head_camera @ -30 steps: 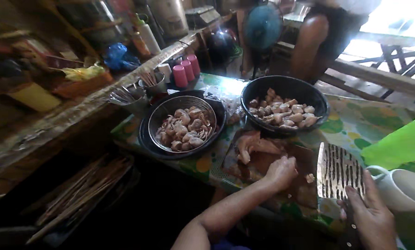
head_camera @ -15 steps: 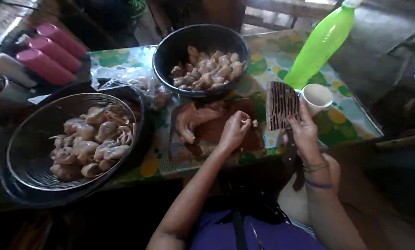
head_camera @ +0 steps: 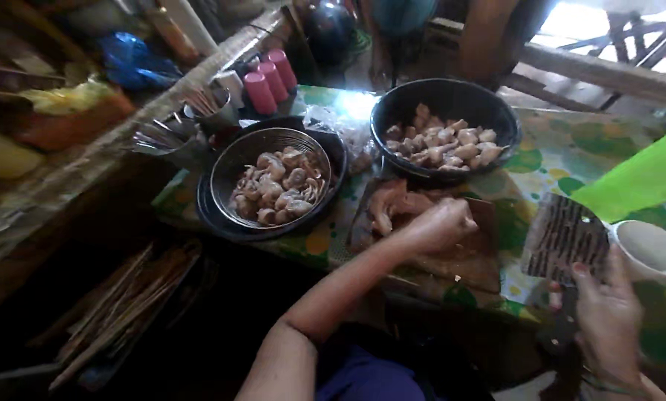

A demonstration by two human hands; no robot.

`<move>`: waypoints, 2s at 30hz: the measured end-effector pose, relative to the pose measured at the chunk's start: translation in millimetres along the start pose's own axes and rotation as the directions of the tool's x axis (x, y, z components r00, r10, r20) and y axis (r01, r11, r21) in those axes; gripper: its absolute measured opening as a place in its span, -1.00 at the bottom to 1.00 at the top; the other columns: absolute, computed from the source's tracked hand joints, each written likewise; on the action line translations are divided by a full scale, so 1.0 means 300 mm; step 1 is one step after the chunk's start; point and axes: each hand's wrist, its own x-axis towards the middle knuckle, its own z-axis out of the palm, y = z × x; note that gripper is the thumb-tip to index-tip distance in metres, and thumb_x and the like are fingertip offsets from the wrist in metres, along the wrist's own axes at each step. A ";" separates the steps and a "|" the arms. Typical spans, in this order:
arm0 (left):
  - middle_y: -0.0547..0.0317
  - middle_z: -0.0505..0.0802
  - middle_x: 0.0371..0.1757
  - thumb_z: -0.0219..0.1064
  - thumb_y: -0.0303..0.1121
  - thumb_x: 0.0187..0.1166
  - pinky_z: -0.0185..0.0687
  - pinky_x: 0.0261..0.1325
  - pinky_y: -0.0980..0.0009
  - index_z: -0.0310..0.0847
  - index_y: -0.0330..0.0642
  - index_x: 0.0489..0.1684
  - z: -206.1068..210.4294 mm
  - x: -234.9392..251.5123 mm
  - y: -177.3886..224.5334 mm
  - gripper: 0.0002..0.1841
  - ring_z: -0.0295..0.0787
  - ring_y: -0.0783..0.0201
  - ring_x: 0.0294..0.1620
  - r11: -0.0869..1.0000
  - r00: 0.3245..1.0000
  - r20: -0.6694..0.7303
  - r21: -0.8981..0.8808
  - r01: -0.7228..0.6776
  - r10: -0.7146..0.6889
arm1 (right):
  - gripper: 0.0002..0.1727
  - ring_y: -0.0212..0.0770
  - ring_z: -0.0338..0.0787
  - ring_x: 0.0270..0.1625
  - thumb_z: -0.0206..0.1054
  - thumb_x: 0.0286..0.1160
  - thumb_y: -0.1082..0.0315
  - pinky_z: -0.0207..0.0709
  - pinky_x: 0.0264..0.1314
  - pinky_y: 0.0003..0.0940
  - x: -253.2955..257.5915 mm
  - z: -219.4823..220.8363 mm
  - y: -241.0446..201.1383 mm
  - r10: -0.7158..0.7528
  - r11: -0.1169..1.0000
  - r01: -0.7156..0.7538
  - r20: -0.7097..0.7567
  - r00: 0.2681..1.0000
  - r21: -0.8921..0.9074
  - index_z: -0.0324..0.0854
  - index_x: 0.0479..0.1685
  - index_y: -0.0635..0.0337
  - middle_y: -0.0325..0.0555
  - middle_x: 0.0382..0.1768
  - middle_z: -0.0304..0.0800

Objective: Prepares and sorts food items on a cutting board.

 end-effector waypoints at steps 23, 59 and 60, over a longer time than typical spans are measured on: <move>-0.40 0.69 0.32 0.25 -0.37 0.73 0.51 0.43 -0.23 0.64 -0.49 0.15 -0.747 0.178 -0.465 -0.71 0.65 -0.29 0.39 0.734 0.929 -0.246 0.571 0.369 -0.276 | -0.27 -0.56 0.58 -0.64 0.07 0.79 0.42 0.53 -0.73 -0.58 0.015 0.057 0.022 0.046 0.997 -0.047 -0.017 0.999 -0.053 -0.12 0.92 0.04 -0.04 0.29 0.60; -0.40 0.75 0.26 0.26 -0.46 0.70 0.52 0.42 -0.29 0.60 -0.46 0.27 -0.708 0.323 -0.515 -0.71 0.69 -0.34 0.36 0.766 0.941 -0.270 0.554 0.327 -0.206 | -0.27 -0.56 0.59 -0.64 0.05 0.81 0.43 0.55 -0.72 -0.58 0.016 0.084 0.028 0.054 0.995 -0.051 0.020 0.998 -0.089 -0.14 0.93 0.05 -0.04 0.29 0.63; -0.42 0.76 0.23 0.28 -0.45 0.69 0.54 0.40 -0.30 0.61 -0.49 0.23 -0.715 0.319 -0.530 -0.71 0.70 -0.35 0.33 0.778 0.934 -0.285 0.528 0.340 -0.215 | -0.27 -0.56 0.59 -0.63 0.05 0.81 0.43 0.54 -0.72 -0.58 0.016 0.084 0.027 0.059 0.994 -0.057 0.020 0.998 -0.096 -0.14 0.93 0.06 -0.04 0.28 0.63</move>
